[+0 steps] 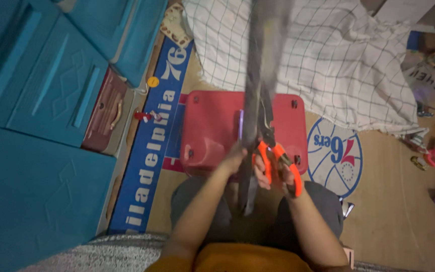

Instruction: The person wraps a small purple rectangular item using a roll of patterned wrapping paper. They unroll the paper, place the item on it, cut the paper with scissors, fold the paper around the item, and secure it with tape.

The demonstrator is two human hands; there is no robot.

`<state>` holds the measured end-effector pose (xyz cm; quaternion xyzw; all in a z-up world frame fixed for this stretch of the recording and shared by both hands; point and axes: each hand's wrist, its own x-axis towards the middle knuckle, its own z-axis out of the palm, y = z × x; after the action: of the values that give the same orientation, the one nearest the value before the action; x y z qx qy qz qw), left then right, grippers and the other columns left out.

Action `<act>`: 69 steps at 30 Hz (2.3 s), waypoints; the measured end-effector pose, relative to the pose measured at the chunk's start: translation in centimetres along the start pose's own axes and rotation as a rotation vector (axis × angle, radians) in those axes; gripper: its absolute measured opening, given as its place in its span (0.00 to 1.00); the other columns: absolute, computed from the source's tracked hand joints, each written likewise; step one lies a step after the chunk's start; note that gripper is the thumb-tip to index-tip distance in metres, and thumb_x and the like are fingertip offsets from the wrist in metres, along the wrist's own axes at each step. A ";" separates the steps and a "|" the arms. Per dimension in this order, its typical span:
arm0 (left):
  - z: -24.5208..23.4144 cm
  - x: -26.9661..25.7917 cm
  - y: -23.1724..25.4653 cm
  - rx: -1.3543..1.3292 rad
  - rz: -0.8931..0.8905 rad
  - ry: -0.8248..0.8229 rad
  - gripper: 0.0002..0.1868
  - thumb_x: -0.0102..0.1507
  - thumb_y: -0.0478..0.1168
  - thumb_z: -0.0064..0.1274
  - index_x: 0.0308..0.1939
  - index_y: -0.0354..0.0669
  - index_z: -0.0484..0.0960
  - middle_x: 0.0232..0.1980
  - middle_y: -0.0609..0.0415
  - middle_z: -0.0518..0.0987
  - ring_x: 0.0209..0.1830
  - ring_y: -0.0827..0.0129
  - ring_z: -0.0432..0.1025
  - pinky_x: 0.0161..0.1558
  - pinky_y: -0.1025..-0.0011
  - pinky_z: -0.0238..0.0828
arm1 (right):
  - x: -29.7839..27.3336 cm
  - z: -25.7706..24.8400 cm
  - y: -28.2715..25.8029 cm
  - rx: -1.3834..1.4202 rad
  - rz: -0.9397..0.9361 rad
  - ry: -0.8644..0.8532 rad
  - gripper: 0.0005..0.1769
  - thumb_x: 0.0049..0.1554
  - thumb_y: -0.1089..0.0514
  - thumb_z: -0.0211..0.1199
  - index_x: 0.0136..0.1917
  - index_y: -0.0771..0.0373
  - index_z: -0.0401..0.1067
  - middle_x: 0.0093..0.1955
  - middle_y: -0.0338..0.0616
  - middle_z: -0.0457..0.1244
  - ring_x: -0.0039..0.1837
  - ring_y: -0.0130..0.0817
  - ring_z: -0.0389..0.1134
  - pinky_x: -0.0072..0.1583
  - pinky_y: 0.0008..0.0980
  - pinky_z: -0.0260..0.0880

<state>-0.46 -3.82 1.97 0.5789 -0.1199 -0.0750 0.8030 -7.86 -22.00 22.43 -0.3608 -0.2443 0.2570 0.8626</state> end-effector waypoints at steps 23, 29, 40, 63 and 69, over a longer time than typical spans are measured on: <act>3.1 0.1 23.2 -0.681 0.596 -0.145 0.33 0.57 0.29 0.70 0.61 0.58 0.73 0.65 0.54 0.70 0.74 0.59 0.64 0.77 0.50 0.62 | -5.7 8.1 3.0 0.182 -0.038 0.101 0.54 0.52 0.22 0.62 0.78 0.53 0.50 0.49 0.45 0.59 0.39 0.40 0.65 0.40 0.39 0.68; 0.4 0.9 23.8 -0.702 0.576 -0.053 0.30 0.59 0.36 0.69 0.61 0.49 0.72 0.61 0.49 0.74 0.68 0.55 0.67 0.74 0.50 0.65 | -7.0 1.4 0.9 -0.041 0.350 0.740 0.39 0.54 0.27 0.62 0.61 0.60 0.61 0.41 0.44 0.59 0.35 0.36 0.62 0.34 0.35 0.62; -4.1 0.3 24.9 -0.638 0.518 0.120 0.29 0.63 0.38 0.62 0.65 0.51 0.67 0.57 0.51 0.74 0.61 0.60 0.71 0.65 0.58 0.74 | -9.0 -0.4 -2.6 -0.378 0.042 0.350 0.54 0.46 0.34 0.75 0.74 0.57 0.54 0.44 0.44 0.59 0.34 0.32 0.62 0.35 0.30 0.65; -7.2 8.0 11.0 0.222 -0.133 0.532 0.40 0.53 0.51 0.68 0.60 0.34 0.66 0.50 0.46 0.80 0.45 0.63 0.76 0.46 0.66 0.75 | -1.2 -3.0 7.4 -1.161 0.094 0.655 0.31 0.64 0.64 0.59 0.78 0.59 0.57 0.55 0.51 0.67 0.49 0.34 0.67 0.47 0.34 0.70; -6.4 6.9 9.5 0.226 -0.235 0.524 0.43 0.54 0.54 0.67 0.61 0.31 0.65 0.53 0.43 0.80 0.50 0.61 0.77 0.50 0.65 0.75 | 0.7 -4.6 11.4 -1.015 0.228 0.704 0.30 0.64 0.61 0.56 0.77 0.60 0.53 0.60 0.51 0.67 0.49 0.38 0.69 0.48 0.36 0.70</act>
<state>7.82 3.28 9.78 0.6740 0.1515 -0.0016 0.7230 -7.55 -16.91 11.16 -0.8121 0.0027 0.0651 0.5798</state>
